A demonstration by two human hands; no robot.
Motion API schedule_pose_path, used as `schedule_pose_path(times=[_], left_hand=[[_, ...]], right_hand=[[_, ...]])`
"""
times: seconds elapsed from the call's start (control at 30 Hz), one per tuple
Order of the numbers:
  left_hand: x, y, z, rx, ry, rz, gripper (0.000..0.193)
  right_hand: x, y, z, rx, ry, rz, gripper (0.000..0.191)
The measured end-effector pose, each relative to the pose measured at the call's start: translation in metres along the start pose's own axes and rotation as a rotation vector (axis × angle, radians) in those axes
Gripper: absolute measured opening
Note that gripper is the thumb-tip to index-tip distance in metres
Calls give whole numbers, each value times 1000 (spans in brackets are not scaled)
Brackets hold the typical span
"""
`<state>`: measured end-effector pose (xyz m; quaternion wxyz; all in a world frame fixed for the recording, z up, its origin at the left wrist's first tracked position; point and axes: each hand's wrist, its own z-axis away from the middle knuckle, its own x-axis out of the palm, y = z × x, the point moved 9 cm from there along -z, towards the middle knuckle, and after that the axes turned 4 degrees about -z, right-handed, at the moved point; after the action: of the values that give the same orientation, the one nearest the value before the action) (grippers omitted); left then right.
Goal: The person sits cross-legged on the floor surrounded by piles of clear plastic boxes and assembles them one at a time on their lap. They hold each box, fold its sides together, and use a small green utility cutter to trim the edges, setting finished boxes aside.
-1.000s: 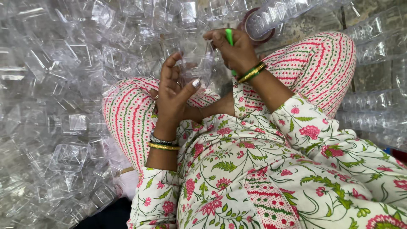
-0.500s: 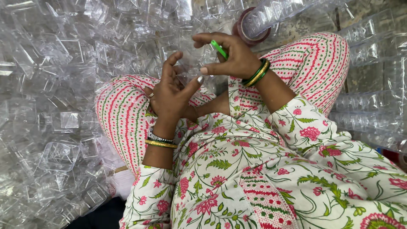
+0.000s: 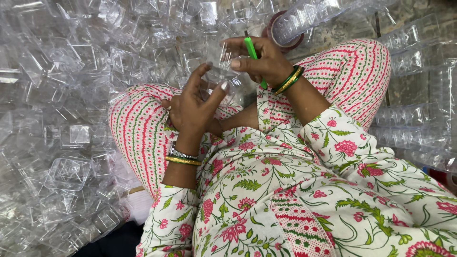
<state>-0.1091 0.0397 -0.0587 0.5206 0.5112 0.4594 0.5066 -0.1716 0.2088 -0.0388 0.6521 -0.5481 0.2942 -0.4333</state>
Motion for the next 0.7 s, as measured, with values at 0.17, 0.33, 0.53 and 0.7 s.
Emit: schedule_pose_path(times=[0.17, 0.33, 0.53, 0.7], left_hand=[[-3, -20, 1, -137, 73, -32, 52], [-5, -25, 0, -187, 94, 26, 48], [-9, -24, -2, -203, 96, 14, 47], [-16, -20, 4, -243, 62, -107, 54]], right_hand=[[1, 7, -4, 18, -1, 44, 51], [-6, 27, -7, 95, -11, 110, 43], [0, 16, -10, 0, -63, 116, 37], [-7, 8, -2, 57, 42, -39, 32]])
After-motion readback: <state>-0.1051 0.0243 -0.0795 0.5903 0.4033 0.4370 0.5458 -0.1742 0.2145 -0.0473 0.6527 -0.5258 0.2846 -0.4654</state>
